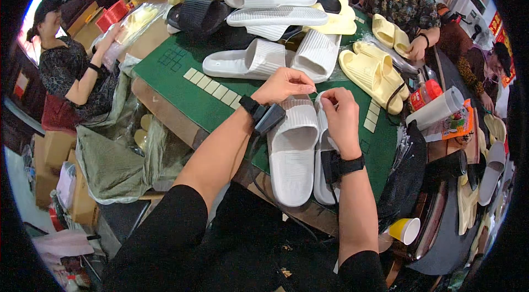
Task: Manually assembling or finishing plastic slippers/slides at a production table.
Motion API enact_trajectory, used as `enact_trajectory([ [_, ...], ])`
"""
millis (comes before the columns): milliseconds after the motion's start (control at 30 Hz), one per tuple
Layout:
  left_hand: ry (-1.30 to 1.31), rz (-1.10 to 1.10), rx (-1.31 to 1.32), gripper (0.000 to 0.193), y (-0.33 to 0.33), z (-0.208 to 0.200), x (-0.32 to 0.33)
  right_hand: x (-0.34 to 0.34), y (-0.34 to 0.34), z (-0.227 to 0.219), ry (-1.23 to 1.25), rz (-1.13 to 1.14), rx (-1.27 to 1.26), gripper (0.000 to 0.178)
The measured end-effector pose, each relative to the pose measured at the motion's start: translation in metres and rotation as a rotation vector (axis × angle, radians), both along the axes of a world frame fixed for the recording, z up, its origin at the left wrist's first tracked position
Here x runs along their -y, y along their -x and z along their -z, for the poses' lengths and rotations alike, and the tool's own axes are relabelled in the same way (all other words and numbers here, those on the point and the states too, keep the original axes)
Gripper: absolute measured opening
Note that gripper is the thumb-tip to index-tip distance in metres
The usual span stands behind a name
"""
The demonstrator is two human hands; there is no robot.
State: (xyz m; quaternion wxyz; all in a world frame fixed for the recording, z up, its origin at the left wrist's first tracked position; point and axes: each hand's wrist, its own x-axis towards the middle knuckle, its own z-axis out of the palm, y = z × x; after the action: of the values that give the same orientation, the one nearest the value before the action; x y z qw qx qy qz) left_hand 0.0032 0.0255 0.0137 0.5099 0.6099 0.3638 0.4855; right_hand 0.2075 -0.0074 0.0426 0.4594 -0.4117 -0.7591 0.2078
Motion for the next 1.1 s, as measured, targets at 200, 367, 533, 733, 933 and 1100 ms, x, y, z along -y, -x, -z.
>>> enact_trajectory([
  [200, 0.016, 0.096, 0.043, 0.014, 0.0003, 0.0013, -0.0014, -0.0023, 0.0004, -0.0005, 0.016, -0.021, 0.017, 0.005],
  [367, -0.021, 0.097, -0.075, 0.011, 0.0009, -0.0013, -0.0005, -0.0039, -0.0004, 0.0016, 0.002, -0.026, 0.039, 0.006],
  [533, -0.061, 0.123, -0.086, 0.009, -0.0011, -0.0008, -0.0011, -0.0023, 0.0003, 0.0002, 0.016, -0.043, 0.021, 0.006],
  [733, -0.088, 0.142, -0.076, 0.012, -0.0005, -0.0006, -0.0002, -0.0017, 0.0016, -0.0008, 0.027, -0.079, 0.037, 0.006],
  [933, -0.061, 0.139, -0.058, 0.012, -0.003, 0.0001, 0.0004, -0.002, 0.002, -0.0003, -0.006, -0.049, 0.04, 0.006],
  [1100, -0.062, 0.129, -0.012, 0.012, -0.0032, 0.0, 0.0007, -0.0013, 0.0018, -0.0012, 0.016, -0.041, 0.04, 0.007],
])
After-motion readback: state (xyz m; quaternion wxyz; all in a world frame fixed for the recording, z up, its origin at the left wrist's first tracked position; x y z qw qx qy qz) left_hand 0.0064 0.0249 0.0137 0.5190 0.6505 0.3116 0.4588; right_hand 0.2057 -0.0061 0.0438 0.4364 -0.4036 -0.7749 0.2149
